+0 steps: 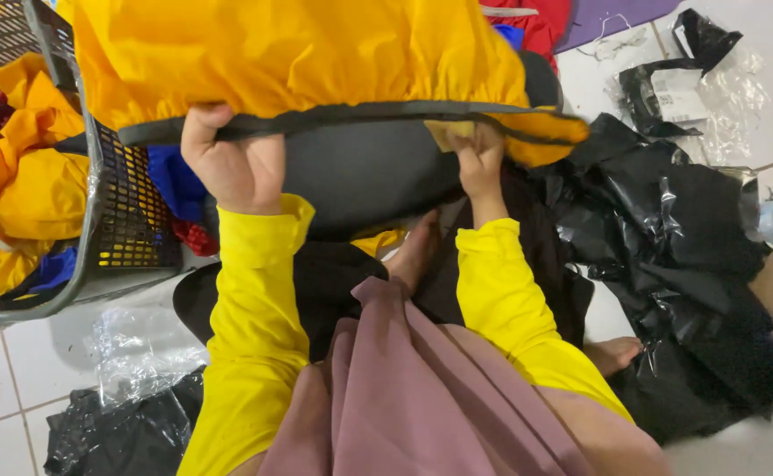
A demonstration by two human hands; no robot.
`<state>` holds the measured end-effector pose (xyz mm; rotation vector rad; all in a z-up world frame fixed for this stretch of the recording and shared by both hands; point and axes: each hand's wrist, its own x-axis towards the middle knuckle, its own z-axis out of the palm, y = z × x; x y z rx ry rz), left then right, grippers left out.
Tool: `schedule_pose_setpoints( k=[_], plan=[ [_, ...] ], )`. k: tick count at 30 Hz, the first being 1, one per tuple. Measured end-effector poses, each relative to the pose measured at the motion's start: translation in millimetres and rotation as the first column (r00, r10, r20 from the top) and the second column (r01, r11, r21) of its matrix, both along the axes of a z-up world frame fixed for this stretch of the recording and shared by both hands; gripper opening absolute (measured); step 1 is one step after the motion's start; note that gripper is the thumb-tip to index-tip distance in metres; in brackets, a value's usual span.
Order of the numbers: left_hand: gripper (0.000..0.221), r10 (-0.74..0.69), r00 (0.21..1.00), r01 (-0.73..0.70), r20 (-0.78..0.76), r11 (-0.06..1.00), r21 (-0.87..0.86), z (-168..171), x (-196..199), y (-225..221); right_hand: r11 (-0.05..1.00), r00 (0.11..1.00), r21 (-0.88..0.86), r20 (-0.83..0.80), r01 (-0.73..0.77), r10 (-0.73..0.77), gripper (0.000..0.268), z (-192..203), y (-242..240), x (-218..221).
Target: Cleaning a yellow fabric item with a sponge, folding it, and packing it into a clear plastic bag followed by a black shipping bag.
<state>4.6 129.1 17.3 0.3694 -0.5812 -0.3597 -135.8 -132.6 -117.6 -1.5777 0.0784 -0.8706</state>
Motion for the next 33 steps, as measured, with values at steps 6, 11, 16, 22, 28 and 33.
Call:
schedule_pose_setpoints(
  k=[6,11,16,22,28,33],
  plan=[
    [0.036,0.181,0.796,-0.054,-0.577,0.972,0.230,-145,13,59,0.979,0.820,-0.191,-0.549,0.066,-0.163,0.025,-41,-79,-51],
    [0.034,0.547,0.631,-0.018,-0.550,0.720,0.694,-203,-46,82,0.894,0.235,-0.448,-0.870,-0.014,-0.432,0.027,-67,-140,-110],
    [0.071,0.728,0.620,-0.157,-0.292,0.479,0.863,-246,-35,94,0.846,0.263,-0.477,-0.807,0.239,-0.529,0.034,-66,-155,-130],
    [0.069,0.834,0.538,-0.409,0.123,0.131,0.903,-239,-11,107,0.844,0.620,-0.456,-0.758,-0.282,-0.203,0.050,26,-63,-80],
    [0.053,0.911,0.384,-0.427,0.152,0.030,0.904,-239,-13,131,0.704,0.159,-0.466,-0.875,-0.536,-0.458,0.038,17,-6,-27],
    [0.078,0.872,0.208,-0.448,0.443,-0.318,0.836,-243,-33,121,0.724,0.012,-0.603,-0.771,-0.336,-0.637,0.035,3,-41,-37]
  ],
)
